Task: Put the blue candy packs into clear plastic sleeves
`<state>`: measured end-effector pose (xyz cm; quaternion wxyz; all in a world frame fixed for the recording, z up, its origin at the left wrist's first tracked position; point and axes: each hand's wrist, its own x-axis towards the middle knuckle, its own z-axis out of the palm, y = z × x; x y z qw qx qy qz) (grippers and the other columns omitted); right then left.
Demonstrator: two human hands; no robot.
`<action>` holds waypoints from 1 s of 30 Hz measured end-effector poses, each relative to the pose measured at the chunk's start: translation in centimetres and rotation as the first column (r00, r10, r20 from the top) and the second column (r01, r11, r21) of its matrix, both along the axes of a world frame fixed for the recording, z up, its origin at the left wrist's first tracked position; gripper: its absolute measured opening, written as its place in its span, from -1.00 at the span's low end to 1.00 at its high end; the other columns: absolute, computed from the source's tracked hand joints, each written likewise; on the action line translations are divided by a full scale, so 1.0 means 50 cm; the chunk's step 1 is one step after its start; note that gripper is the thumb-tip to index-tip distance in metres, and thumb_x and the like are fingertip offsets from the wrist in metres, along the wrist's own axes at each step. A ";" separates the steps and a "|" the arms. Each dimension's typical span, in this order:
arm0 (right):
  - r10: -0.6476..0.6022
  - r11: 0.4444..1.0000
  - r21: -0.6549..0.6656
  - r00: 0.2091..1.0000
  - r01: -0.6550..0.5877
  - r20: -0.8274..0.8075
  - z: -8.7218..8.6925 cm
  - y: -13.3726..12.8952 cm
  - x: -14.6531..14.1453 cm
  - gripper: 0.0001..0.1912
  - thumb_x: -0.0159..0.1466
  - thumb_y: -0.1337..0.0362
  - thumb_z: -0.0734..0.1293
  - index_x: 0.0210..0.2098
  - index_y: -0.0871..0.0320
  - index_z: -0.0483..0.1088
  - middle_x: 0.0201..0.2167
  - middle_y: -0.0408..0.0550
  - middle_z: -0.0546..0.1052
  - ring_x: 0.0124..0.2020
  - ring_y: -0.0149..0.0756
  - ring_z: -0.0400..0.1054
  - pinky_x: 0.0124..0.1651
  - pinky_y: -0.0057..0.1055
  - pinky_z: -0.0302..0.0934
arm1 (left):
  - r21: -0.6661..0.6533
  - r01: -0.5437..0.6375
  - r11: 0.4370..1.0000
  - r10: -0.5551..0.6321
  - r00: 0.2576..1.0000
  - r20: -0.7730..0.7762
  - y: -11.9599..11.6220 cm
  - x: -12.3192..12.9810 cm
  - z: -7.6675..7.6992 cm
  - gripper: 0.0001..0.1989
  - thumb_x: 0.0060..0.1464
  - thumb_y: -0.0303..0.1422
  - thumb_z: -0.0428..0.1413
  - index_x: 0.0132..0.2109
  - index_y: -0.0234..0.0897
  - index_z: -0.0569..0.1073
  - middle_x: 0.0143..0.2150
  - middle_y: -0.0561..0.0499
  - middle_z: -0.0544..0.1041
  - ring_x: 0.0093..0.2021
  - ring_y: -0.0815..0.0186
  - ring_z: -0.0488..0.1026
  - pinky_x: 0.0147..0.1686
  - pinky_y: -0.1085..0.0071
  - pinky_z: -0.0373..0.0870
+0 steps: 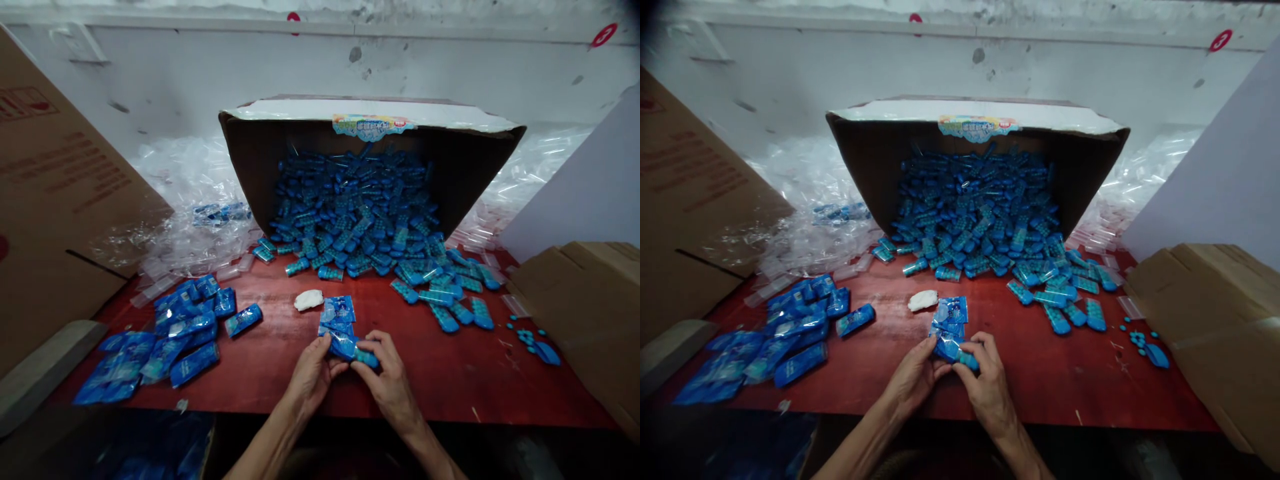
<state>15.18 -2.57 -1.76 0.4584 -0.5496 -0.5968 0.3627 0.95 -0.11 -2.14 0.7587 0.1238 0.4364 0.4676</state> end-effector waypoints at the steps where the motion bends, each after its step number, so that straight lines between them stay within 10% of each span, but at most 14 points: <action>1: -0.032 0.996 -0.090 0.995 0.024 -0.092 -0.003 0.006 0.002 -0.82 0.03 0.27 0.32 -0.34 0.13 0.37 -0.32 -0.06 0.34 -0.29 -0.28 0.29 -0.22 -0.37 0.21 | 0.014 0.012 1.000 -0.012 1.000 -0.011 0.001 0.000 0.000 -0.83 -0.11 -0.31 0.13 -0.39 -0.34 0.36 -0.48 -0.01 0.51 -0.52 0.37 0.44 -0.51 0.48 0.37; 6: -0.165 0.895 -0.440 0.864 -0.072 -0.476 -0.011 0.026 0.015 -0.69 -0.01 0.18 0.35 -0.31 0.22 0.30 -0.66 -0.27 0.26 -0.70 -0.53 0.09 -0.64 -0.55 0.01 | 0.031 0.127 0.991 -0.125 0.990 -0.063 0.005 -0.003 0.005 -0.81 -0.10 -0.29 0.12 -0.39 -0.36 0.37 -0.45 -0.07 0.53 -0.47 0.31 0.47 -0.55 0.51 0.35; 17: 0.064 0.927 -0.357 0.986 -0.117 -0.155 0.035 0.030 0.040 -0.76 0.00 0.18 0.32 -0.35 0.16 0.37 -0.47 -0.19 0.36 -0.66 -0.53 0.18 -0.63 -0.55 0.13 | -0.052 0.084 0.995 -0.091 0.985 -0.149 0.011 -0.010 -0.002 -0.82 -0.11 -0.32 0.12 -0.39 -0.38 0.39 -0.50 -0.07 0.52 -0.53 0.34 0.45 -0.61 0.51 0.36; 30: 0.276 0.800 -0.392 0.859 -0.454 -0.430 0.049 0.019 0.070 -0.59 0.03 0.34 0.28 -0.10 0.12 0.26 -0.41 -0.20 0.34 -0.63 -0.57 0.15 -0.61 -0.59 0.05 | -0.107 0.086 0.990 -0.094 0.993 -0.072 0.020 -0.021 0.010 -0.83 -0.06 -0.34 0.08 -0.33 -0.39 0.41 -0.46 -0.11 0.54 -0.47 0.28 0.49 -0.51 0.48 0.37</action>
